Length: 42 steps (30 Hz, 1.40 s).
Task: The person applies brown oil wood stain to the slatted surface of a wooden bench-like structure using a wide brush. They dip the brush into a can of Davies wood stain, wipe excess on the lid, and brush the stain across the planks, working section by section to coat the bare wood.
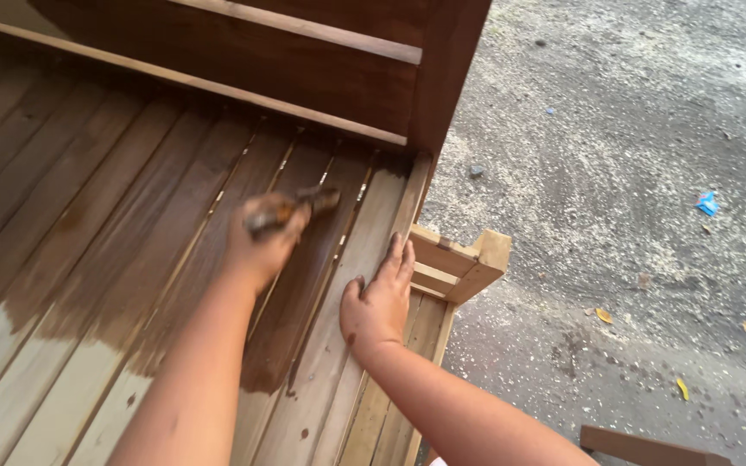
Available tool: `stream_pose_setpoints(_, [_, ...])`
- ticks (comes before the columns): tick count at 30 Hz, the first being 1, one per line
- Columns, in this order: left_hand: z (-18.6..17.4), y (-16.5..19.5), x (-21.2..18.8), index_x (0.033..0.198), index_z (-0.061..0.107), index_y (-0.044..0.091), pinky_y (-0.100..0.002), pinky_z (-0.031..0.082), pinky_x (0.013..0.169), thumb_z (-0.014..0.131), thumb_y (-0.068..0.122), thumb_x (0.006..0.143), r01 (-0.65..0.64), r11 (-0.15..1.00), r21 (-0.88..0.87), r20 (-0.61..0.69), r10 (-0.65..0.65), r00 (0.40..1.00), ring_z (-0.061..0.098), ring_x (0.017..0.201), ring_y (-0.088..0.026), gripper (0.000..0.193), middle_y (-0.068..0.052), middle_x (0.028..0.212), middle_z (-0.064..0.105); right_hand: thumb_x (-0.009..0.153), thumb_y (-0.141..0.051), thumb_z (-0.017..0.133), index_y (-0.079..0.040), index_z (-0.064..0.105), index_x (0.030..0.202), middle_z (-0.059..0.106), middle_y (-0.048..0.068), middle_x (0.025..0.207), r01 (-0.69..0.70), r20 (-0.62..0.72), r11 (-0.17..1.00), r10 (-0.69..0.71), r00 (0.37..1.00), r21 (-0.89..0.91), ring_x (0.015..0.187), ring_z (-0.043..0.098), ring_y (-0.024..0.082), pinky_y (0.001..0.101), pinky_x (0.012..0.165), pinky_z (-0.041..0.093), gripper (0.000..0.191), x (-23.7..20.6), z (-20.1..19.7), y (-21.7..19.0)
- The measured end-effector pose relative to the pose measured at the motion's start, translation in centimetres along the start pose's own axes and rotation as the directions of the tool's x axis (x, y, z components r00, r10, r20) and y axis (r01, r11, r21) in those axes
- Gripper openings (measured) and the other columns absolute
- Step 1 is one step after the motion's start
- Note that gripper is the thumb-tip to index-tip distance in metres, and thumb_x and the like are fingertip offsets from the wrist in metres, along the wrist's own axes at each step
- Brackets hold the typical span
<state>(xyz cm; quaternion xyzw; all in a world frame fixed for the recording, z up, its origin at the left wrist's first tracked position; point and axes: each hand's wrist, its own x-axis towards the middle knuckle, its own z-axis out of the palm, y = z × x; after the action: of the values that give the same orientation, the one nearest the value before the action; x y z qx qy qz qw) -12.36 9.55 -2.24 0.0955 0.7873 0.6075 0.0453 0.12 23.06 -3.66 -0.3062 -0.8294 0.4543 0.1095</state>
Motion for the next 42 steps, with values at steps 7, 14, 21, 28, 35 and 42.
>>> stream_pose_setpoints(7, [-5.6,0.5,-13.7,0.102,0.074,0.005,-0.04,0.056,0.082,0.075,0.019,0.088,-0.331,0.819,0.469,-0.004,0.377,0.926,0.072,0.094,-0.032,0.02,-0.015,0.098,0.076,0.085,-0.013,0.06,-0.013,0.013,0.161,0.014,0.013,0.168,-0.024,0.022,1.0,0.024,0.999,-0.02,0.149,0.028,0.039,0.0422,0.118,0.033,0.09,-0.2,-0.1,-0.2])
stream_pose_setpoints(14, [-3.6,3.5,-18.6,0.111,0.071,0.007,-0.042,0.059,0.076,0.072,0.024,0.083,-0.129,0.851,0.509,-0.069,0.19,0.979,0.072,0.089,-0.034,0.032,-0.015,0.107,0.071,0.087,-0.014,0.059,-0.014,0.013,0.161,0.013,0.012,0.168,-0.031,0.029,0.999,0.031,0.999,-0.019,0.148,0.031,0.039,0.0423,0.116,0.036,0.088,-0.5,-0.2,-0.6])
stream_pose_setpoints(21, [-2.9,3.5,-13.5,0.109,0.07,0.006,-0.045,0.058,0.079,0.074,0.025,0.084,-0.208,0.782,0.587,-0.012,0.265,0.964,0.071,0.095,-0.038,0.032,-0.016,0.111,0.069,0.086,-0.014,0.061,-0.014,0.016,0.161,0.016,0.012,0.168,-0.016,0.01,1.0,0.016,1.0,-0.027,0.147,0.032,0.039,0.0426,0.116,0.036,0.088,-0.3,0.2,-0.2])
stream_pose_setpoints(28, [-1.9,3.0,-12.5,0.11,0.071,0.006,-0.044,0.057,0.083,0.074,0.022,0.084,-0.291,0.782,0.552,-0.027,0.366,0.93,0.069,0.1,-0.039,0.031,-0.016,0.114,0.068,0.085,-0.013,0.061,-0.014,0.016,0.16,0.016,0.012,0.168,-0.002,-0.001,1.0,0.002,1.0,-0.021,0.147,0.033,0.039,0.0424,0.115,0.036,0.088,-0.1,0.3,0.1])
stream_pose_setpoints(35, [-3.0,2.9,-14.2,0.116,0.07,0.007,-0.043,0.057,0.081,0.073,0.017,0.085,-0.289,0.807,0.515,0.01,0.331,0.944,0.07,0.1,-0.039,0.033,-0.019,0.114,0.069,0.085,-0.013,0.058,-0.014,0.015,0.161,0.016,0.012,0.168,-0.021,0.008,1.0,0.021,1.0,-0.023,0.146,0.034,0.039,0.0429,0.115,0.037,0.087,-0.2,0.3,0.3])
stream_pose_setpoints(42, [-8.4,2.3,-25.2,0.11,0.073,0.011,-0.038,0.059,0.081,0.077,0.017,0.078,-0.147,0.743,0.653,-0.043,0.23,0.972,0.075,0.095,-0.031,0.033,-0.016,0.11,0.071,0.087,-0.012,0.056,-0.015,0.015,0.161,0.014,0.012,0.169,-0.025,0.02,0.999,0.025,0.999,0.025,0.146,0.035,0.038,0.0424,0.113,0.039,0.085,-0.3,0.1,0.1])
